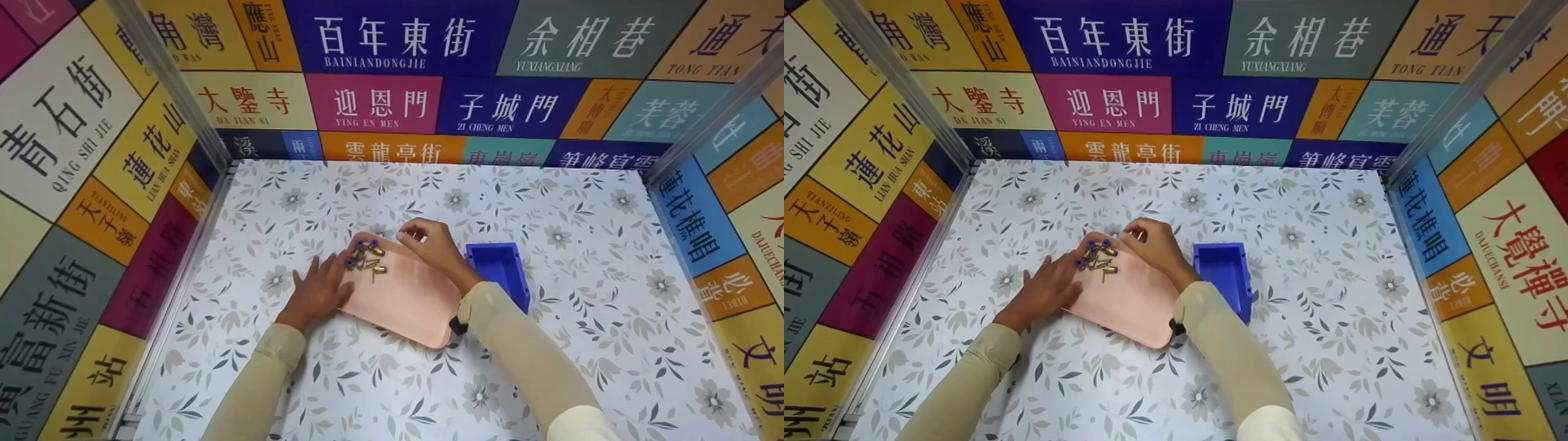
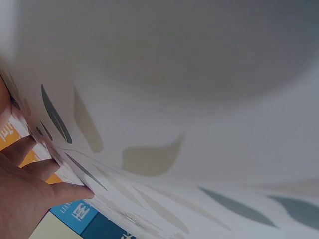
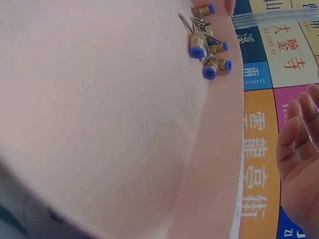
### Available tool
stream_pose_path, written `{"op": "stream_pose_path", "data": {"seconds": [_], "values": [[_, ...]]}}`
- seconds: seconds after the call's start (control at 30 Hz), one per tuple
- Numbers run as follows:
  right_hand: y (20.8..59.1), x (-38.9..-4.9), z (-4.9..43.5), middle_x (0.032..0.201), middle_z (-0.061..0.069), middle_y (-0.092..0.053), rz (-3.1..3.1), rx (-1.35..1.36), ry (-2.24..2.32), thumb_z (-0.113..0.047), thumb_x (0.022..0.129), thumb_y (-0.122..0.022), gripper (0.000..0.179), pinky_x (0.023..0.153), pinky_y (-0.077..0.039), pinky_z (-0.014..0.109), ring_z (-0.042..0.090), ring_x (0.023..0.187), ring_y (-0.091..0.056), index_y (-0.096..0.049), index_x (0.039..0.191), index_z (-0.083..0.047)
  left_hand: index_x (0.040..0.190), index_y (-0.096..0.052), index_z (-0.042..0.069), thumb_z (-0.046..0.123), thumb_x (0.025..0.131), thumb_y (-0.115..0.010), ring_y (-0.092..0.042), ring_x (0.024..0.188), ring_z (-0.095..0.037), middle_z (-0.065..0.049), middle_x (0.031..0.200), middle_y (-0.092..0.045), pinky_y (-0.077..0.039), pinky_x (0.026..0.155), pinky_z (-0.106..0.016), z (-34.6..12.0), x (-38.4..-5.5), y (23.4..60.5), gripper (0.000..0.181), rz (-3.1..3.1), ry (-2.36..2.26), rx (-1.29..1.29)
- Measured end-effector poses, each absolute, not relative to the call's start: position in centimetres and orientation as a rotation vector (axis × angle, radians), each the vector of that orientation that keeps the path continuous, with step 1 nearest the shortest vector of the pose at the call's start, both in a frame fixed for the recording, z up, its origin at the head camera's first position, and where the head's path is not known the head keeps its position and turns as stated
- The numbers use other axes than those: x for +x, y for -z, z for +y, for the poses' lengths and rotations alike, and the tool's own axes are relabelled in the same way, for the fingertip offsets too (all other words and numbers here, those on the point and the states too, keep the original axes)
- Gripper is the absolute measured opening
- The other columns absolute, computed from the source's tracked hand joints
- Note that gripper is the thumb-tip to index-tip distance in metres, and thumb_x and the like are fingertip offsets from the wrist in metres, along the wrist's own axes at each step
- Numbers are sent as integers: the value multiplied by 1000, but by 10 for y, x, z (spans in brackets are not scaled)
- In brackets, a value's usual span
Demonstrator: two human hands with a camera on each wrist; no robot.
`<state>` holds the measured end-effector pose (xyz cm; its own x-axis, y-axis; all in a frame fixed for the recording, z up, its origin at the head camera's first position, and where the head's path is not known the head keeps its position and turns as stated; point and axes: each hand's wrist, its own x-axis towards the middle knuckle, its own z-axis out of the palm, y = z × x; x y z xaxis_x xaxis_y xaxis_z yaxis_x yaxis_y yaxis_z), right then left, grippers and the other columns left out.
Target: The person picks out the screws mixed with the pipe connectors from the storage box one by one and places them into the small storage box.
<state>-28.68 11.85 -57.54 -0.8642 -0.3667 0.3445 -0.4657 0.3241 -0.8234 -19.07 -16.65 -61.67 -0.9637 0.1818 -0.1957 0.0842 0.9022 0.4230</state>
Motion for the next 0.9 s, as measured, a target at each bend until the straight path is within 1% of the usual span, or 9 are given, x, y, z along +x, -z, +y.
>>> {"op": "stream_pose_path", "data": {"seconds": [0.1,0.2,0.3,0.43,0.6,0.8,0.9], "values": [[578,-287,110,86,1,-74,-2498,816,-1584,-24,95,-74,11,69,-55,33,13,73,-64,-78,96,-14,164,-5,42,60,105,-36,-9,156,-48,-7,171,-22,-1,112,-84,-167,-191,618,70,2849,-598,215],[581,-287,102,86,2,-74,-2515,844,-1565,-20,95,-74,12,69,-55,31,13,73,-65,-78,99,-10,165,-7,38,60,105,-36,-11,156,-49,-9,170,-24,-4,111,-85,-167,-192,619,70,2857,-582,225],[584,-287,95,85,3,-73,-2521,871,-1542,-21,94,-75,13,69,-55,28,13,72,-65,-79,99,-9,165,-8,37,60,105,-36,-12,156,-50,-10,170,-25,-5,110,-86,-167,-193,620,70,2862,-570,228],[589,-286,88,85,4,-74,-2529,886,-1542,-22,93,-77,14,68,-55,26,13,73,-64,-79,99,-10,165,-8,39,60,105,-37,-12,156,-49,-9,170,-25,-3,110,-85,-166,-194,621,70,2857,-588,222],[594,-287,80,84,6,-74,-2526,908,-1572,-16,90,-79,14,66,-54,25,12,71,-64,-79,99,-5,164,-8,40,60,105,-37,-13,156,-49,-9,170,-25,-4,110,-85,-167,-193,620,69,2862,-592,230],[599,-288,73,83,5,-73,-2545,949,-1559,-21,92,-77,14,65,-54,25,12,70,-63,-79,99,-8,164,-7,42,58,105,-39,-12,156,-49,-8,170,-26,-3,111,-84,-167,-192,618,69,2859,-600,216],[601,-287,69,84,4,-73,-2583,960,-1535,-20,93,-76,13,65,-53,24,11,71,-62,-79,98,-8,164,-7,42,56,105,-40,-13,155,-49,-9,170,-26,-4,111,-85,-167,-192,618,69,2864,-606,225]]}}
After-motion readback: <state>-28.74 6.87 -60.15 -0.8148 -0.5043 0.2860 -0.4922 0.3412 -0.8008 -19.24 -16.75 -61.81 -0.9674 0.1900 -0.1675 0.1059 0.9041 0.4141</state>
